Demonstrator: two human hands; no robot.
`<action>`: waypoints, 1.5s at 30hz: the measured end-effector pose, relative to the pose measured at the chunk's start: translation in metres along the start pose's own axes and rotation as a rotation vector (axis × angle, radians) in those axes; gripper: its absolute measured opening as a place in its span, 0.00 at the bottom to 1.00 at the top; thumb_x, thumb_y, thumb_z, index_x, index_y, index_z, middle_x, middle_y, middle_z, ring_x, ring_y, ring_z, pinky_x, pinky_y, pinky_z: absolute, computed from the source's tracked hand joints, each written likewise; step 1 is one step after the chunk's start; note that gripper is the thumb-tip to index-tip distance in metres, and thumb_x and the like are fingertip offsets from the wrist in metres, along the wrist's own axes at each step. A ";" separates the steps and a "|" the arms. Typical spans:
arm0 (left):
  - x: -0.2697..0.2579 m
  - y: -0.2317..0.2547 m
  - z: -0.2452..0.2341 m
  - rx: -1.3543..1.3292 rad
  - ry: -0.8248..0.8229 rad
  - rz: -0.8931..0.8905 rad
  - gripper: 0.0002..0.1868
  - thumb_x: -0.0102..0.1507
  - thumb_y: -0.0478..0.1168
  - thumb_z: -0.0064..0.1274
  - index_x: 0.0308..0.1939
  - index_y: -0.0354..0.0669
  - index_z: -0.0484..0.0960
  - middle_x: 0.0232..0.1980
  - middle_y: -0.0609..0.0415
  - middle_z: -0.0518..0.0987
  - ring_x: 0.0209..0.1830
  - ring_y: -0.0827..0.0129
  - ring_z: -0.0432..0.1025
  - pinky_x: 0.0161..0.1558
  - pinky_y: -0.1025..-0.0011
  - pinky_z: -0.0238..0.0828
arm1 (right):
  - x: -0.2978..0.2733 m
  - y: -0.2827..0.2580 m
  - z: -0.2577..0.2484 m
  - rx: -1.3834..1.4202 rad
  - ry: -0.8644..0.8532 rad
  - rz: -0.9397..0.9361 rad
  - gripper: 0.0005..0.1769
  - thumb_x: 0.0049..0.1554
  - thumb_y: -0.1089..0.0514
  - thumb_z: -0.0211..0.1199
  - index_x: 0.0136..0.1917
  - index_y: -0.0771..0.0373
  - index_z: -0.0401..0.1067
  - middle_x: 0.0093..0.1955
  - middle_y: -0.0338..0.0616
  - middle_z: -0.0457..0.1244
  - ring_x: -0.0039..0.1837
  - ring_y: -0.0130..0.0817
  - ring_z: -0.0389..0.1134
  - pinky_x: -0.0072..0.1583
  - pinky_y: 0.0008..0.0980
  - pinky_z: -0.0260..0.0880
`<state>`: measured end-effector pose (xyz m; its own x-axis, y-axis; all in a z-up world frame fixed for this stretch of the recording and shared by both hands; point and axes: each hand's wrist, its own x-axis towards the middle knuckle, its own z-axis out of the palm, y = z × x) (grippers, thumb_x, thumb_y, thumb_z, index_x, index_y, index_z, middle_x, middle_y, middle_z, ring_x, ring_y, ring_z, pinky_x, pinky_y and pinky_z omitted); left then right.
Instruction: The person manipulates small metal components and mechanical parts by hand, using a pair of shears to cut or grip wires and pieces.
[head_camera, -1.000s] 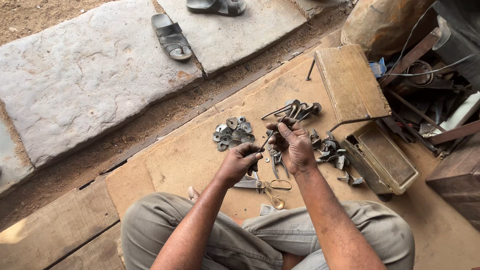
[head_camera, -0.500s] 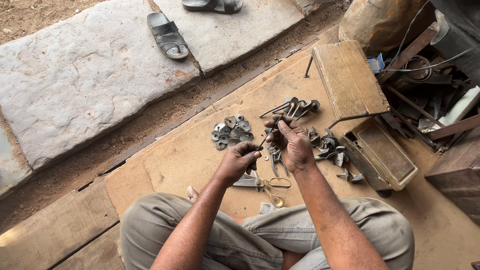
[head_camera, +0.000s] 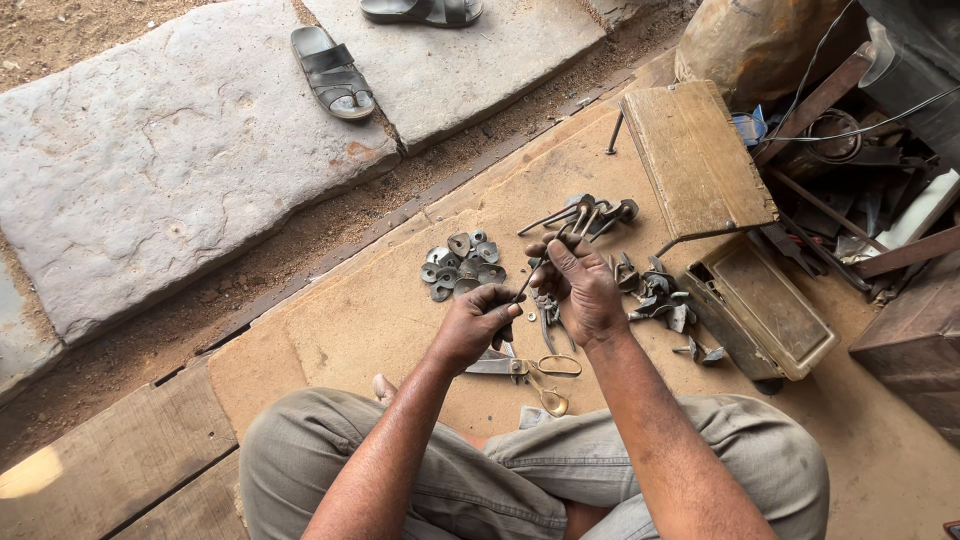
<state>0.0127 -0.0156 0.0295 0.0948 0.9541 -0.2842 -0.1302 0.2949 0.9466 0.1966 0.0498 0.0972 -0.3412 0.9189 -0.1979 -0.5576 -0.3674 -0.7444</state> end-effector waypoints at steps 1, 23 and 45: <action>0.001 -0.003 -0.001 -0.018 0.001 0.009 0.09 0.67 0.37 0.57 0.50 0.37 0.83 0.29 0.61 0.79 0.23 0.81 0.72 0.23 0.80 0.67 | 0.002 0.003 -0.002 0.013 -0.013 -0.028 0.04 0.63 0.58 0.63 0.52 0.58 0.74 0.45 0.43 0.71 0.41 0.29 0.72 0.44 0.30 0.74; -0.003 0.009 0.003 -0.018 0.008 -0.034 0.10 0.67 0.36 0.57 0.51 0.38 0.82 0.30 0.61 0.79 0.24 0.81 0.72 0.23 0.80 0.68 | 0.002 0.001 -0.001 -0.027 -0.011 -0.078 0.04 0.63 0.59 0.64 0.51 0.58 0.76 0.47 0.44 0.71 0.42 0.29 0.71 0.45 0.30 0.74; -0.003 0.011 0.001 0.037 0.005 -0.015 0.11 0.67 0.37 0.57 0.52 0.36 0.82 0.29 0.59 0.78 0.24 0.81 0.72 0.24 0.80 0.68 | 0.000 -0.004 0.002 -0.053 0.016 -0.068 0.09 0.68 0.58 0.54 0.58 0.61 0.73 0.51 0.49 0.71 0.43 0.29 0.71 0.47 0.29 0.74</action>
<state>0.0122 -0.0153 0.0414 0.0919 0.9499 -0.2987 -0.0921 0.3067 0.9473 0.1970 0.0509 0.1011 -0.2918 0.9437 -0.1556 -0.5383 -0.2966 -0.7888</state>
